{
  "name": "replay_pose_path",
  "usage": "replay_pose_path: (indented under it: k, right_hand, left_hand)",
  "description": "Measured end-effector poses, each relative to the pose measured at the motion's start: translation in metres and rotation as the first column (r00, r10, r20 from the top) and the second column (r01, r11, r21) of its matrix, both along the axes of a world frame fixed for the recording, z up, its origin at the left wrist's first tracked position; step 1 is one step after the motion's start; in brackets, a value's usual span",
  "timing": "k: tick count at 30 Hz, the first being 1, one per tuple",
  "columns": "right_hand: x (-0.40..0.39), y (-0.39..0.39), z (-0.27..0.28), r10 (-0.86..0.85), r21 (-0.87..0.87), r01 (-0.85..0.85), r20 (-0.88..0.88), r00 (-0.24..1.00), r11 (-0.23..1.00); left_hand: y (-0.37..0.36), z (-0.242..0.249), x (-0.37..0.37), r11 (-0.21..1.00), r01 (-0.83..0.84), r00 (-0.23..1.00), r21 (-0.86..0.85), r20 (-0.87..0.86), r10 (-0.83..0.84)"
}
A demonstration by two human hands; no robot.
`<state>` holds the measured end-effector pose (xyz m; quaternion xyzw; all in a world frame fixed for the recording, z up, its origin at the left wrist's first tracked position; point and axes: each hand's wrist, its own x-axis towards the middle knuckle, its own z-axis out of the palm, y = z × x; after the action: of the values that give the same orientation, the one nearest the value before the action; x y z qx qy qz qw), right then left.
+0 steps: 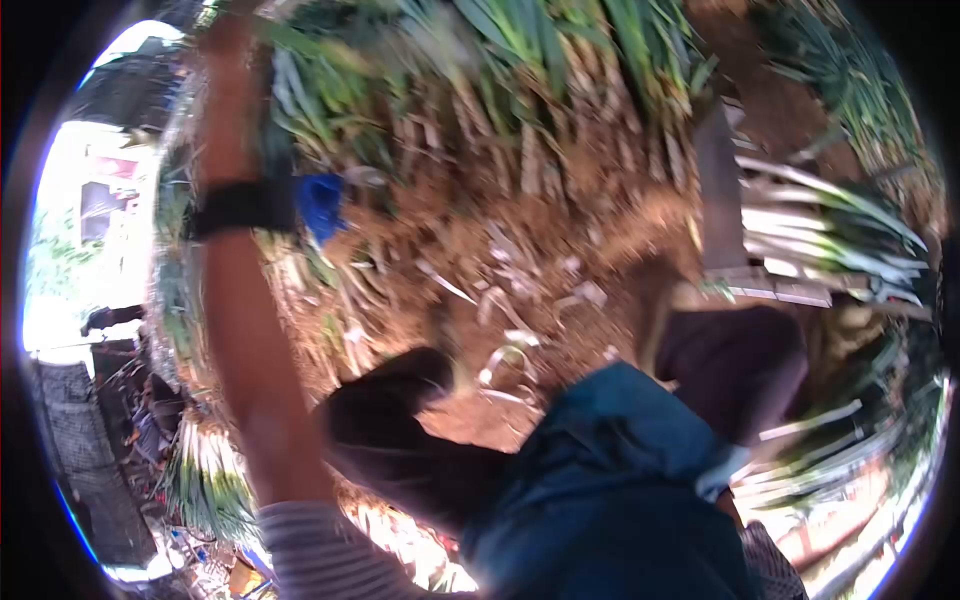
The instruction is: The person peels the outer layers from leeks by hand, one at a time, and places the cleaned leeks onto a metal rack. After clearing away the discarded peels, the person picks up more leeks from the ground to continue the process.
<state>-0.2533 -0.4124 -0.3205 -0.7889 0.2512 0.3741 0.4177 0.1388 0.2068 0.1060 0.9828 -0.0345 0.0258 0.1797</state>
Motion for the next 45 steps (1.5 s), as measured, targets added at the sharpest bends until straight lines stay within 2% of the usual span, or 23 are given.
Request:
replay_pose_path:
  k: [3,5,7,9,10,11,13,15,16,19,21,27,29,31,32,35,36,38,39,40,41,43,45]
  right_hand:
    - [-0.024,-0.015,0.026,-0.057,-0.023,0.056,-0.049,0.997,0.998]
    - [-0.039,-0.021,0.033,-0.084,-0.034,0.081,-0.086,0.993,0.996]
    - [-0.054,-0.027,0.039,-0.103,-0.056,0.097,-0.126,0.987,0.994]
    - [-0.066,-0.035,0.042,-0.119,-0.078,0.107,-0.170,0.978,0.991]
    - [-0.070,-0.035,0.044,-0.126,-0.082,0.112,-0.188,0.974,0.990]
    - [-0.078,-0.037,0.041,-0.130,-0.081,0.115,-0.202,0.971,0.990]
    - [-0.080,-0.021,0.049,-0.145,-0.084,0.128,-0.243,0.959,0.988]
    - [-0.084,-0.011,0.050,-0.162,-0.083,0.144,-0.277,0.947,0.986]
    - [-0.087,-0.008,0.050,-0.170,-0.088,0.150,-0.296,0.940,0.985]
    - [-0.087,0.004,0.046,-0.175,-0.082,0.156,-0.324,0.930,0.984]
    - [-0.088,0.008,0.045,-0.185,-0.084,0.166,-0.336,0.924,0.983]
    - [-0.092,0.020,0.046,-0.193,-0.077,0.177,-0.351,0.916,0.981]
    - [-0.091,0.023,0.049,-0.194,-0.074,0.180,-0.353,0.915,0.981]
    - [-0.086,0.027,0.048,-0.200,-0.067,0.189,-0.345,0.917,0.980]
    - [-0.082,0.029,0.046,-0.200,-0.061,0.191,-0.335,0.921,0.980]
    - [-0.079,0.028,0.031,-0.221,-0.065,0.211,-0.298,0.929,0.975]
    - [-0.078,0.024,0.033,-0.230,-0.069,0.219,-0.286,0.930,0.973]
    - [-0.079,0.019,0.029,-0.233,-0.075,0.221,-0.281,0.931,0.972]
    - [-0.078,0.012,0.027,-0.232,-0.075,0.220,-0.269,0.935,0.973]
    - [-0.078,0.005,0.026,-0.235,-0.074,0.223,-0.253,0.939,0.972]
    - [-0.080,-0.003,0.021,-0.242,-0.077,0.230,-0.239,0.940,0.970]
    - [-0.085,-0.026,0.013,-0.273,-0.090,0.260,-0.192,0.943,0.961]
    - [-0.094,-0.062,0.004,-0.312,-0.108,0.301,-0.118,0.943,0.948]
  left_hand:
    - [-0.014,0.077,0.014,0.986,-0.086,0.926,0.142,0.377,0.026]
    - [-0.026,0.045,0.024,0.960,-0.106,0.931,0.258,0.364,0.005]
    - [-0.035,-0.039,0.024,0.911,-0.098,0.989,0.401,0.141,0.044]
    - [-0.044,-0.176,-0.014,0.857,0.012,0.942,0.515,-0.293,0.163]
    - [-0.045,-0.275,-0.068,0.845,-0.058,0.902,0.532,-0.335,0.273]
    - [-0.049,-0.348,-0.120,0.965,-0.053,0.796,0.258,-0.572,0.196]
    - [-0.091,-0.399,-0.210,0.983,-0.178,0.794,0.042,-0.584,0.169]
    - [-0.122,-0.441,-0.271,0.950,-0.298,0.819,0.092,-0.487,0.304]
    - [-0.138,-0.430,-0.276,0.907,-0.384,0.655,0.171,-0.642,0.399]
    - [-0.124,-0.469,-0.307,0.884,-0.464,0.698,0.057,-0.592,0.404]
    - [-0.098,-0.513,-0.316,0.926,-0.378,0.767,-0.018,-0.567,0.302]
    - [-0.060,-0.475,-0.218,0.969,-0.245,0.949,-0.026,-0.212,0.234]
    - [-0.041,-0.467,-0.176,0.898,-0.439,0.858,0.045,-0.277,0.433]
    - [-0.021,-0.488,-0.163,0.886,-0.460,0.847,-0.063,-0.330,0.416]
    - [0.015,-0.590,-0.197,0.954,-0.300,0.898,-0.009,-0.340,0.279]
    - [-0.051,-0.547,-0.210,1.000,-0.009,0.991,0.003,0.135,0.009]
    - [-0.075,-0.515,-0.225,0.979,-0.205,0.790,-0.016,-0.593,0.156]
    - [-0.108,-0.522,-0.265,0.995,-0.091,0.765,0.031,-0.637,0.090]
    - [-0.108,-0.535,-0.284,0.997,0.027,0.694,-0.074,-0.717,-0.073]
    - [-0.115,-0.529,-0.281,0.959,0.280,0.481,-0.052,-0.857,-0.187]
    - [-0.133,-0.481,-0.269,0.965,-0.259,0.186,-0.038,-0.982,0.011]
    - [-0.135,-0.444,-0.244,0.989,0.061,0.297,-0.133,-0.944,-0.145]
    - [-0.133,-0.386,-0.178,0.989,-0.106,0.081,-0.105,-0.992,-0.096]
